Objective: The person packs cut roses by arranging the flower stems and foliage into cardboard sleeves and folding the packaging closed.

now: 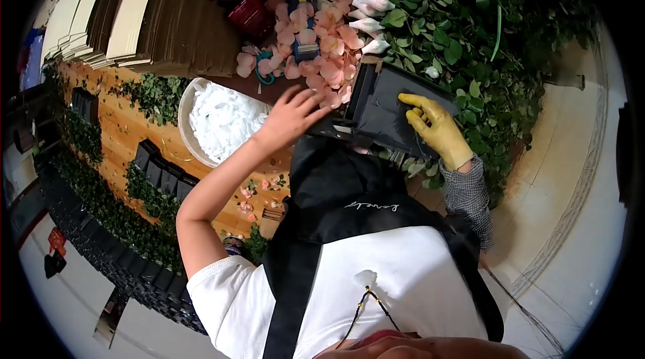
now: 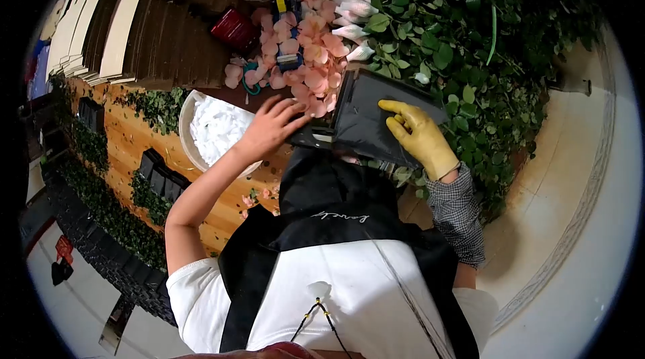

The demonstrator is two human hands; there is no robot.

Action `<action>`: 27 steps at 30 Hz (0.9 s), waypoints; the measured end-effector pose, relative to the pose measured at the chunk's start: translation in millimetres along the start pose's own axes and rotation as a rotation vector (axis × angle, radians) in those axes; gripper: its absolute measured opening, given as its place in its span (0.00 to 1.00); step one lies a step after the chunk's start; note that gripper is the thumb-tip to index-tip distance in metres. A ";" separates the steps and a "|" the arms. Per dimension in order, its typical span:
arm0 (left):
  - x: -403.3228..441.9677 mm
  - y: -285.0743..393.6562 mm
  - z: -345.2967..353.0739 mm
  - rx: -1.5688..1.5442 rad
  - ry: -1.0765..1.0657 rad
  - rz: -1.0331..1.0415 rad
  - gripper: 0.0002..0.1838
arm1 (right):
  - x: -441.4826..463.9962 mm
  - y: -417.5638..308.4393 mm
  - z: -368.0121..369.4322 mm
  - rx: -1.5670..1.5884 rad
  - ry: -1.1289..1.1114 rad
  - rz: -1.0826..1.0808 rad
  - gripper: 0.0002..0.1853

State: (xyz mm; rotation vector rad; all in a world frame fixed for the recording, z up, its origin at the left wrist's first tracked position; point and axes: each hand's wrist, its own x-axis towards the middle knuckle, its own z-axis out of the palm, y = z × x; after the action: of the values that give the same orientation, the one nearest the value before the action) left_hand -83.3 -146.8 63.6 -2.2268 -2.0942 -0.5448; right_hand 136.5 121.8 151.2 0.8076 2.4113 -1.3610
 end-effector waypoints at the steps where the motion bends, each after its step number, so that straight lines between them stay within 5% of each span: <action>1: -13.2 -2.7 6.5 -0.164 -0.137 -0.138 0.32 | 0.8 -2.6 -1.2 -0.027 -0.006 0.013 0.20; 2: -23.5 2.8 13.0 -0.427 -0.231 -0.403 0.27 | 1.4 -1.2 -2.2 -0.002 -0.006 -0.004 0.19; 4: -11.4 12.6 36.8 -1.425 -0.264 -1.071 0.20 | 3.8 4.0 -1.1 -0.047 0.018 -0.057 0.19; 5: -0.9 9.8 46.5 -1.751 -0.202 -1.145 0.18 | 3.4 -2.2 -4.1 -0.016 -0.015 0.010 0.18; 9: 85.1 -24.8 13.5 -1.931 -0.659 -1.276 0.14 | -0.2 -3.4 -2.8 0.065 0.015 0.006 0.18; 14: 109.1 -55.3 36.2 -1.777 -0.783 -1.076 0.17 | 1.1 -6.1 -6.0 0.020 0.022 -0.016 0.17; 17: 96.2 -16.0 54.1 -1.619 -0.643 -1.219 0.22 | 2.9 3.5 -1.9 0.018 0.059 -0.082 0.18; 18: 95.4 -10.0 55.8 -1.437 -0.607 -1.108 0.23 | 2.1 5.3 -0.9 -0.014 0.072 -0.099 0.18; 22: 92.2 -3.0 36.9 -1.657 -0.478 -1.217 0.19 | -26.2 -2.1 -0.5 0.002 0.177 -0.124 0.17; 24: 79.9 2.8 15.0 -1.426 -0.420 -0.988 0.20 | -50.6 -11.1 8.4 0.267 0.279 -0.049 0.19; 26: 52.9 27.4 7.6 -0.984 -0.247 -1.071 0.28 | -65.2 -14.5 20.1 0.568 0.097 -0.046 0.23; 27: 57.7 48.3 -12.2 -0.869 -0.079 -0.944 0.34 | -68.3 -19.1 26.5 0.674 -0.022 -0.056 0.26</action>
State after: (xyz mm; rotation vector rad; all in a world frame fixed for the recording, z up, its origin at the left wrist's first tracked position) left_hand -37.3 -99.0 101.1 -1.2316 -3.3208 -1.6722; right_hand 179.6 68.4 182.9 0.8549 1.9597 -2.2326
